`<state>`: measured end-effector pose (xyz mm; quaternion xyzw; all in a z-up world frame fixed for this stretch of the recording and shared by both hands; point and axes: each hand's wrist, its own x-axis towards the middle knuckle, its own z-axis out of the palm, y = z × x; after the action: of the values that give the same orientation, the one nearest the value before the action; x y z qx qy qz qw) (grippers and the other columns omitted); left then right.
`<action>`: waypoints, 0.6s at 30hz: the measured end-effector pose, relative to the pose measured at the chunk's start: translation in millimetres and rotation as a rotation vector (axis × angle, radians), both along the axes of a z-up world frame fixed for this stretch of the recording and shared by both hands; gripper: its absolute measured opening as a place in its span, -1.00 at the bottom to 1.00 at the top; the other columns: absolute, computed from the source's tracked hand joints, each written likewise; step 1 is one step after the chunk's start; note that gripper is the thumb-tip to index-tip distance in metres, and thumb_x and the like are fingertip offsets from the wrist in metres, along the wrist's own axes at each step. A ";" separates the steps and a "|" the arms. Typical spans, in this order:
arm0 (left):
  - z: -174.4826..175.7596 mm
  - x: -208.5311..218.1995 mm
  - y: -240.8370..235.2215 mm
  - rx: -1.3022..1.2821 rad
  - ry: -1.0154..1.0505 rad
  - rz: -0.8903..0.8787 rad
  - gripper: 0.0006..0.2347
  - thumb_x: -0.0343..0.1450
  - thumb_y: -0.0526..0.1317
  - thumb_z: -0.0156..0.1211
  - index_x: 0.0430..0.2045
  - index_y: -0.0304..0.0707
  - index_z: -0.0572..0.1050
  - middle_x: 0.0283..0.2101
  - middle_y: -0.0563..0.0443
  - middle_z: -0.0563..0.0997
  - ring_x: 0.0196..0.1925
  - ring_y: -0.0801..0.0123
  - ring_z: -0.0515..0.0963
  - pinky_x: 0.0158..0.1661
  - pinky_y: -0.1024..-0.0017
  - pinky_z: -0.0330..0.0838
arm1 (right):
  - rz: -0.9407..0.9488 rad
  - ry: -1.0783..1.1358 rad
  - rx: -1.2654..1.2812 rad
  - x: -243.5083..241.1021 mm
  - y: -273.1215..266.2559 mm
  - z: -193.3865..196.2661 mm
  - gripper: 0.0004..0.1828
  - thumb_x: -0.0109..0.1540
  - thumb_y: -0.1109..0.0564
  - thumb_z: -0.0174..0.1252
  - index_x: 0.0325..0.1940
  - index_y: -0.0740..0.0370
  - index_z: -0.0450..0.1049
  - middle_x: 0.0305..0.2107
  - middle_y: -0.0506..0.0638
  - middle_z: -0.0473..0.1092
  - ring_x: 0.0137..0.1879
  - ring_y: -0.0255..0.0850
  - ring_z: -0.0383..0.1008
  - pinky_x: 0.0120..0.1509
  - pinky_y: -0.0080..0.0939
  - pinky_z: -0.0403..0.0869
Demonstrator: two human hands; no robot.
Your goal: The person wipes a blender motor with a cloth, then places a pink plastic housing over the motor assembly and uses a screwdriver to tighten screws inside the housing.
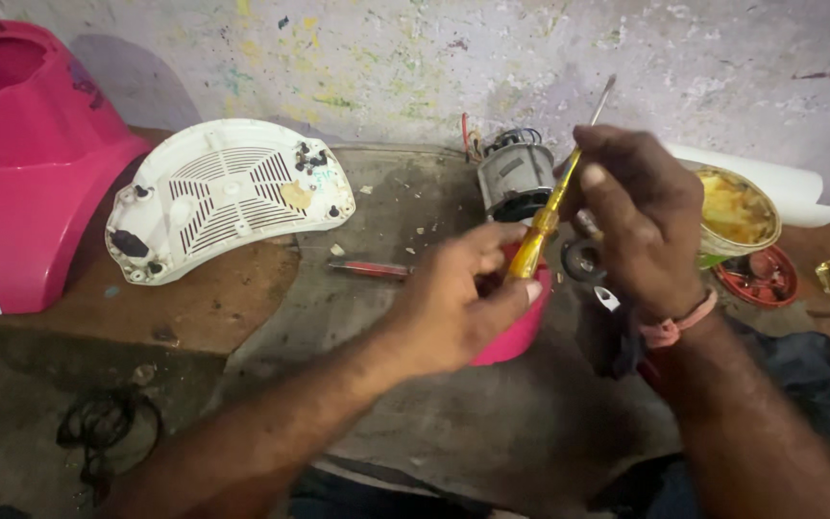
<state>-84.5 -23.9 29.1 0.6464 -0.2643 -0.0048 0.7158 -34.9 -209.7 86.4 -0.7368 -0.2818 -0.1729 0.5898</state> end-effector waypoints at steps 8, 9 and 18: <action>-13.3 23.1 28.3 -0.183 0.169 -0.247 -0.57 0.58 -0.05 0.21 0.14 -0.57 0.48 -0.19 -0.18 0.65 -0.24 0.31 0.60 -0.26 0.37 0.50 | -0.324 -0.588 -0.498 13.6 -15.4 -19.9 -0.89 0.38 0.29 0.16 -0.02 0.34 0.54 -0.21 0.13 0.50 -0.11 -0.14 0.51 -0.07 -0.14 0.51; -16.3 27.7 36.6 -0.095 0.010 -0.134 -0.51 0.55 0.01 0.22 0.22 -0.48 0.46 -0.12 -0.19 0.67 -0.12 0.28 0.64 -0.11 0.33 0.55 | -0.243 -0.362 -0.304 13.7 -17.1 -25.4 -0.91 0.44 0.26 0.17 0.00 0.33 0.54 -0.26 0.06 0.51 -0.16 -0.25 0.52 -0.09 -0.22 0.50; -78.1 47.7 30.5 0.519 -0.589 0.277 0.13 0.12 0.21 0.58 0.49 -0.39 0.00 0.45 -0.43 0.25 0.48 -0.23 0.28 0.44 -0.04 0.13 | 0.122 0.190 -0.216 11.6 -27.2 -60.4 -0.88 0.24 0.27 0.28 -0.18 0.30 0.48 -0.31 -0.05 0.52 -0.16 -0.36 0.50 -0.07 -0.32 0.50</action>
<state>-36.9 6.6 -49.1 0.8085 -0.3584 0.2103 0.4167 -23.3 -236.9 26.1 -0.7904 -0.2859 -0.0352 0.5406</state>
